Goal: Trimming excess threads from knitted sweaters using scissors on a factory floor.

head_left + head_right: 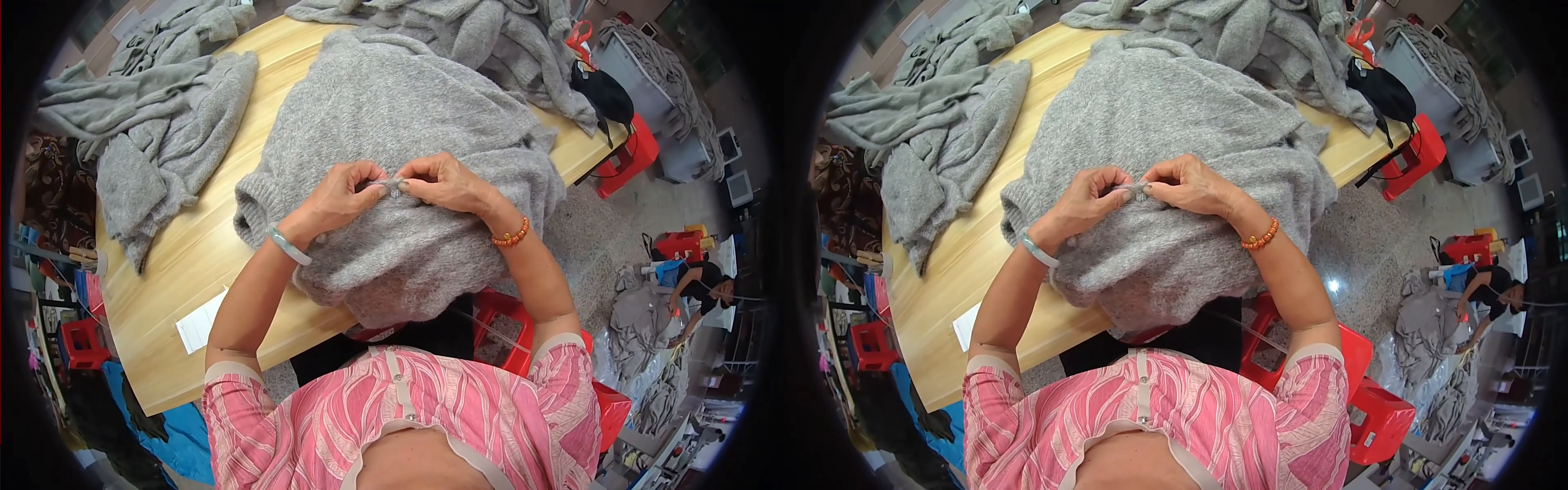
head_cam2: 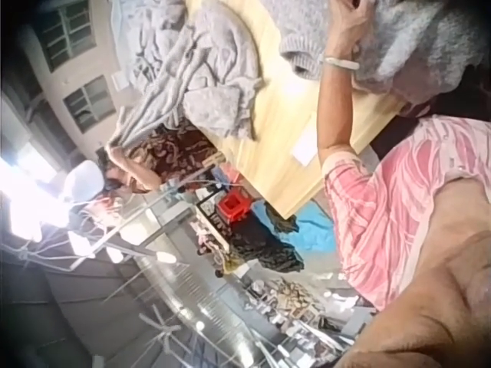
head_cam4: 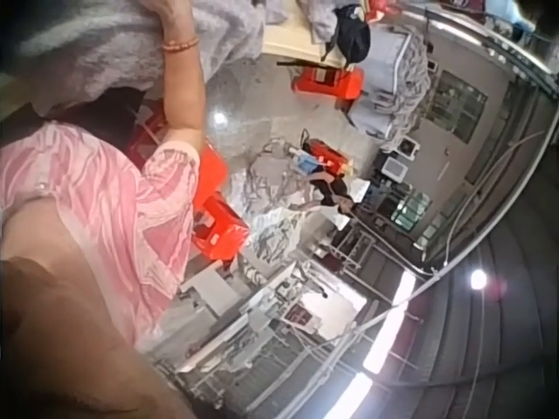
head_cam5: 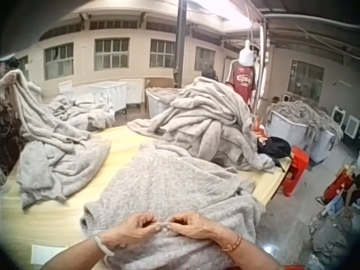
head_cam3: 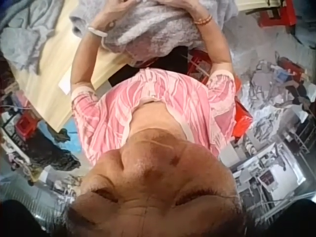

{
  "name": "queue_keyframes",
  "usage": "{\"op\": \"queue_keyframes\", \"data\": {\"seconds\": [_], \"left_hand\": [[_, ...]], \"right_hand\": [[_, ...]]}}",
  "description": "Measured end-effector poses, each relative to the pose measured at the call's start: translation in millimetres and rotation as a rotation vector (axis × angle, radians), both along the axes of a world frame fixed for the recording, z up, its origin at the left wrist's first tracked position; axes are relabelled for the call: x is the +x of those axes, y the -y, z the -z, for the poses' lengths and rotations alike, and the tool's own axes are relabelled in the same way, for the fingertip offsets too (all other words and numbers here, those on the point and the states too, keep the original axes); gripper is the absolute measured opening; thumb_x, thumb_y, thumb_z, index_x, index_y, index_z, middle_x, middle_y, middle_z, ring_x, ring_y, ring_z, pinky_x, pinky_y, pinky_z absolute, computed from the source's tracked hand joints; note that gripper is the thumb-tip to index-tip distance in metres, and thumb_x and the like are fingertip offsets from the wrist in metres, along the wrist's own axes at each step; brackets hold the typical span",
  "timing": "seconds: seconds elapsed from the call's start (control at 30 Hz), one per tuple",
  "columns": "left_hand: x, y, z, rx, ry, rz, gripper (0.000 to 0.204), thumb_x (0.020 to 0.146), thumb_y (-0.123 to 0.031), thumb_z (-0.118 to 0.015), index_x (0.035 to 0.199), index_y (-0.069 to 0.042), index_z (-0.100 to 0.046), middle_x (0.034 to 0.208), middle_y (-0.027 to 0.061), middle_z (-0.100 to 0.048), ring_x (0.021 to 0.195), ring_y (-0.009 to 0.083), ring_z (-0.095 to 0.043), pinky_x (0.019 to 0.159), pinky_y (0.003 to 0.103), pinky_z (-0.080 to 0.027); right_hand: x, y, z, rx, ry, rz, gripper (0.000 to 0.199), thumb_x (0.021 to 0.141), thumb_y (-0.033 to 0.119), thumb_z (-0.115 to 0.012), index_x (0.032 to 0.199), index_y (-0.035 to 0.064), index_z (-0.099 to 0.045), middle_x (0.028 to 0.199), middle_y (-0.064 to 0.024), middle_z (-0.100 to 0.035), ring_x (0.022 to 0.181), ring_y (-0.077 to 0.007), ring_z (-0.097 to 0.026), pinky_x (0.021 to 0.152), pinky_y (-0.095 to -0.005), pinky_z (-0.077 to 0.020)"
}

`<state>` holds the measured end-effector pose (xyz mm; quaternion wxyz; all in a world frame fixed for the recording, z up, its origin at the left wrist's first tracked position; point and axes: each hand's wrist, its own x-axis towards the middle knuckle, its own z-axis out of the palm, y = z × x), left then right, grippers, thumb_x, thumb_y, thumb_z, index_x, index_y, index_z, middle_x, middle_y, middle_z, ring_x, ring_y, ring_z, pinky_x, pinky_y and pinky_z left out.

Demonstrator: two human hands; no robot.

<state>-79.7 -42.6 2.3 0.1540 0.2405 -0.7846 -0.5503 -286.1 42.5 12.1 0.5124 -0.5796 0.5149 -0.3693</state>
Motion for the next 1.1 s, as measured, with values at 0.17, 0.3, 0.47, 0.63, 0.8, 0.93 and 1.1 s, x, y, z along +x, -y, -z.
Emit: {"op": "queue_keyframes", "data": {"seconds": [0.17,0.3,0.47,0.63,0.8,0.93,1.1], "left_hand": [[-0.2,-4.0,-6.4,-0.035,0.035,0.032,0.013,0.090,-0.014,-0.059,0.092,-0.001,-0.059,0.077,-0.0074,-0.051,0.069,0.0008,-0.040,0.058,0.019,-0.034],[-2.4,-3.4,5.1,0.059,-0.040,0.004,0.014,0.089,-0.014,-0.058,0.089,-0.001,-0.060,0.074,-0.0074,-0.050,0.067,0.0014,-0.040,0.056,0.020,-0.034],[-8.9,-7.5,1.4,0.210,-0.146,-0.026,0.015,0.088,-0.015,-0.058,0.086,-0.001,-0.061,0.070,-0.0070,-0.049,0.064,0.0014,-0.040,0.053,0.021,-0.033],[3.6,-16.8,7.3,-0.059,-0.160,-0.164,0.013,0.091,-0.013,-0.055,0.092,-0.003,-0.062,0.077,-0.0064,-0.055,0.070,0.0019,-0.045,0.060,0.020,-0.039],[-15.1,-37.3,6.2,-0.202,-0.190,-0.212,0.016,0.084,-0.011,-0.057,0.097,-0.002,-0.062,0.078,0.0018,-0.059,0.072,0.0084,-0.052,0.065,0.025,-0.044],[17.7,-56.5,-4.9,-0.249,-0.208,-0.283,0.022,0.083,-0.013,-0.061,0.102,-0.002,-0.058,0.094,0.0093,-0.060,0.084,0.0172,-0.056,0.076,0.031,-0.045],[65.5,-57.6,4.0,-0.561,-0.029,-0.187,0.042,0.079,-0.026,-0.069,0.113,-0.006,-0.055,0.117,0.0136,-0.053,0.114,0.0304,-0.048,0.098,0.041,-0.036]], "right_hand": [[-1.8,-1.7,6.4,-0.078,-0.032,-0.038,0.014,0.087,0.010,-0.061,0.094,-0.0010,-0.066,0.076,0.0051,-0.059,0.068,-0.0013,-0.047,0.058,-0.0187,-0.0377],[1.8,-1.9,-3.1,-0.082,-0.199,-0.053,0.014,0.087,0.011,-0.062,0.091,-0.0010,-0.065,0.078,0.0043,-0.059,0.070,-0.0019,-0.048,0.060,-0.0186,-0.0391],[-3.8,-2.1,3.6,-0.088,-0.052,-0.039,0.016,0.088,0.016,-0.063,0.088,0.0001,-0.065,0.075,0.0052,-0.057,0.067,-0.0014,-0.045,0.057,-0.0194,-0.0362],[14.3,0.0,-4.7,-0.128,-0.100,-0.080,0.022,0.089,0.022,-0.061,0.079,0.0025,-0.060,0.068,0.0079,-0.048,0.063,-0.0011,-0.039,0.052,-0.0215,-0.0320],[4.2,-16.9,3.3,-0.277,-0.435,0.150,0.024,0.085,0.025,-0.064,0.077,0.0026,-0.059,0.058,0.0051,-0.045,0.057,-0.0065,-0.041,0.050,-0.0271,-0.0336],[25.1,-27.1,1.9,-0.519,-0.665,0.361,0.019,0.080,0.017,-0.068,0.090,0.0026,-0.060,0.075,-0.0064,-0.057,0.061,-0.0156,-0.052,0.056,-0.0305,-0.0423],[30.0,-46.4,-17.0,-0.779,-0.805,0.363,0.045,0.074,0.011,-0.072,0.115,0.0039,-0.057,0.119,-0.0164,-0.054,0.103,-0.0314,-0.056,0.090,-0.0380,-0.0438]]}}
